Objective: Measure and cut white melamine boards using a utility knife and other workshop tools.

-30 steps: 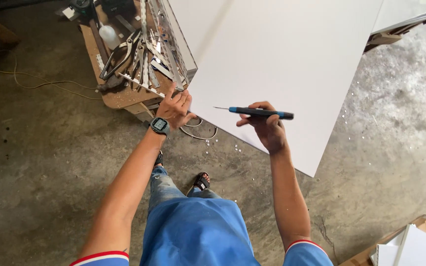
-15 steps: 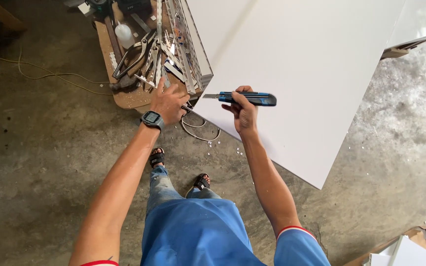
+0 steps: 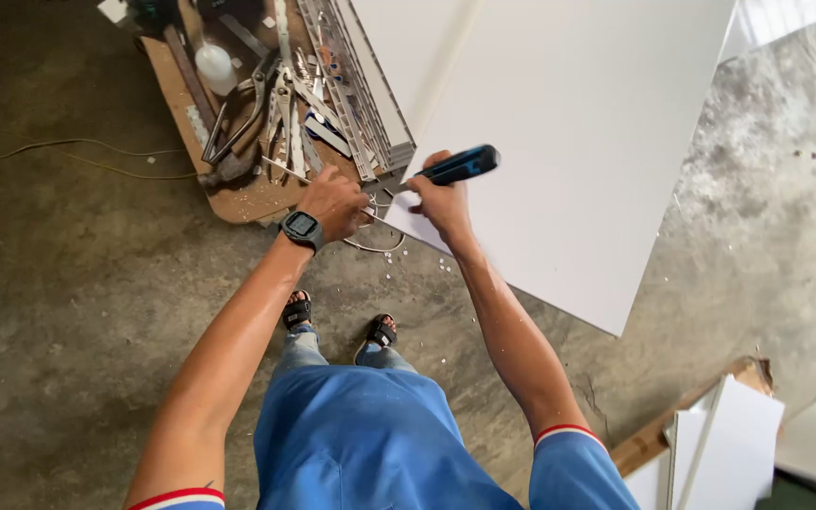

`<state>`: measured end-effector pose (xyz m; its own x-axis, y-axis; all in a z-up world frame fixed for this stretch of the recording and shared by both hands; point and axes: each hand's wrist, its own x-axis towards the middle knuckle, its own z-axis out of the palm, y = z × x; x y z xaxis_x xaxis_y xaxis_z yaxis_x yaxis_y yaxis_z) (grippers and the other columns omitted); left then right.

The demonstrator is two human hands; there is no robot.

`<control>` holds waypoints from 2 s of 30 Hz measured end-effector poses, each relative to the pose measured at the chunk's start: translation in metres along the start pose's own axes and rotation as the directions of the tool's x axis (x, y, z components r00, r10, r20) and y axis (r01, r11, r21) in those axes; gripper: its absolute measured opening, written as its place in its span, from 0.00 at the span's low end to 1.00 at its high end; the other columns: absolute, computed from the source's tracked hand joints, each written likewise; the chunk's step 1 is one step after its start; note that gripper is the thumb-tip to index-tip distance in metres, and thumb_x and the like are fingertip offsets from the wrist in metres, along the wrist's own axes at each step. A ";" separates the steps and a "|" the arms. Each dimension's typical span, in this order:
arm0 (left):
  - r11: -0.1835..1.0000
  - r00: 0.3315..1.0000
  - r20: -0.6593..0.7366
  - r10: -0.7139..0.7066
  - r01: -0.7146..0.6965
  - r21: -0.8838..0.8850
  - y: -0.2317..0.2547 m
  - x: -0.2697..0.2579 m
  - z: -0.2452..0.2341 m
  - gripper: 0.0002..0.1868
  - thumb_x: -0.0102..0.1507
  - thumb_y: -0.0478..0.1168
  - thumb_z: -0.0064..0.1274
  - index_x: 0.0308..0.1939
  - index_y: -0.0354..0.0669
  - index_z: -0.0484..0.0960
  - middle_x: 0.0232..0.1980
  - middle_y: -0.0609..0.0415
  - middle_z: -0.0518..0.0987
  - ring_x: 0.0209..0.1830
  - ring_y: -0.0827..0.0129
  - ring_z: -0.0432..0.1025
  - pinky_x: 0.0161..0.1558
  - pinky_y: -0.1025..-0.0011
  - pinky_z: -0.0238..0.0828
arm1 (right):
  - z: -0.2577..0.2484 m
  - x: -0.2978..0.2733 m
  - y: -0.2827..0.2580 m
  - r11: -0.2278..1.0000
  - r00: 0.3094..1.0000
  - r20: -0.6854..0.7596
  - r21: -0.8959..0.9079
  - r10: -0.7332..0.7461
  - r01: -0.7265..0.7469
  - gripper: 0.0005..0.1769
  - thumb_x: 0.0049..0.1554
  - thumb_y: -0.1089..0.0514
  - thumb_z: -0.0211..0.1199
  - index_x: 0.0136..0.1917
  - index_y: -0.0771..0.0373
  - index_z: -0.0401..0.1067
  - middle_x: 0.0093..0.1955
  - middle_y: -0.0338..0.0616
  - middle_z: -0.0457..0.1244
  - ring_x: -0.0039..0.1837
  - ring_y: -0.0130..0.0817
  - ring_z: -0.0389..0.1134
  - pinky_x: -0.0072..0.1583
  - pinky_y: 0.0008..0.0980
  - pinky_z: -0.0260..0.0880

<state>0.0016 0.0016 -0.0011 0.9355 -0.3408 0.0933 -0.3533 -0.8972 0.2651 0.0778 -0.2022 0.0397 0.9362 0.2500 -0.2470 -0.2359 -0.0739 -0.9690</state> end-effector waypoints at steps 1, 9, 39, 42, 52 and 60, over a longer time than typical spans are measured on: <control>1.000 0.996 0.087 -0.013 0.014 -0.010 -0.002 0.001 0.000 0.11 0.59 0.50 0.63 0.36 0.49 0.87 0.33 0.54 0.82 0.38 0.64 0.77 0.55 0.59 0.64 | 0.007 -0.005 -0.009 0.992 0.996 0.017 -0.091 0.084 -0.082 0.11 0.52 0.66 0.64 0.47 0.59 0.65 0.32 0.37 0.61 0.32 0.24 0.64 0.33 0.31 0.68; 0.997 0.973 0.230 -0.012 0.029 -0.072 -0.007 0.009 0.005 0.08 0.62 0.49 0.60 0.38 0.52 0.87 0.34 0.56 0.82 0.36 0.64 0.77 0.42 0.63 0.69 | 0.025 -0.005 0.006 0.904 0.978 0.082 -0.403 0.190 -0.142 0.05 0.51 0.60 0.64 0.40 0.62 0.71 0.31 0.37 0.67 0.33 0.26 0.69 0.37 0.30 0.72; 0.975 0.986 0.158 0.043 -0.007 -0.221 -0.017 0.006 0.024 0.10 0.65 0.50 0.58 0.36 0.51 0.87 0.33 0.56 0.82 0.31 0.62 0.78 0.35 0.63 0.76 | 0.034 0.008 0.030 0.707 0.961 -0.143 -0.653 0.237 -0.272 0.07 0.47 0.58 0.67 0.34 0.64 0.72 0.29 0.42 0.66 0.29 0.28 0.65 0.33 0.31 0.67; 0.974 0.986 0.153 0.060 -0.025 -0.227 -0.016 0.009 0.023 0.12 0.66 0.50 0.57 0.34 0.50 0.86 0.32 0.57 0.82 0.30 0.65 0.77 0.35 0.64 0.75 | 0.030 0.012 0.040 0.741 0.975 -0.110 -0.635 0.193 -0.218 0.09 0.44 0.59 0.68 0.37 0.63 0.71 0.29 0.40 0.64 0.29 0.27 0.65 0.34 0.30 0.70; 0.976 0.980 0.190 0.060 -0.018 -0.216 -0.018 0.010 0.020 0.09 0.66 0.48 0.56 0.36 0.52 0.87 0.32 0.57 0.83 0.30 0.63 0.78 0.34 0.62 0.76 | 0.032 0.013 0.033 0.804 0.971 -0.101 -0.546 0.218 -0.237 0.05 0.47 0.63 0.64 0.34 0.62 0.68 0.25 0.40 0.62 0.26 0.26 0.63 0.30 0.28 0.68; 0.974 0.987 0.134 0.087 -0.056 -0.217 -0.019 0.010 0.020 0.06 0.63 0.46 0.58 0.35 0.56 0.89 0.33 0.58 0.84 0.30 0.62 0.78 0.35 0.61 0.76 | 0.033 0.010 0.023 0.853 0.968 -0.095 -0.458 0.234 -0.251 0.08 0.46 0.65 0.66 0.32 0.61 0.66 0.24 0.38 0.60 0.24 0.27 0.62 0.29 0.30 0.67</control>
<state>0.0174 0.0099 -0.0245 0.8919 -0.4520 -0.0133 -0.3954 -0.7940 0.4618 0.0730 -0.1701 0.0148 0.8755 0.1331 -0.4645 -0.3169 -0.5676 -0.7599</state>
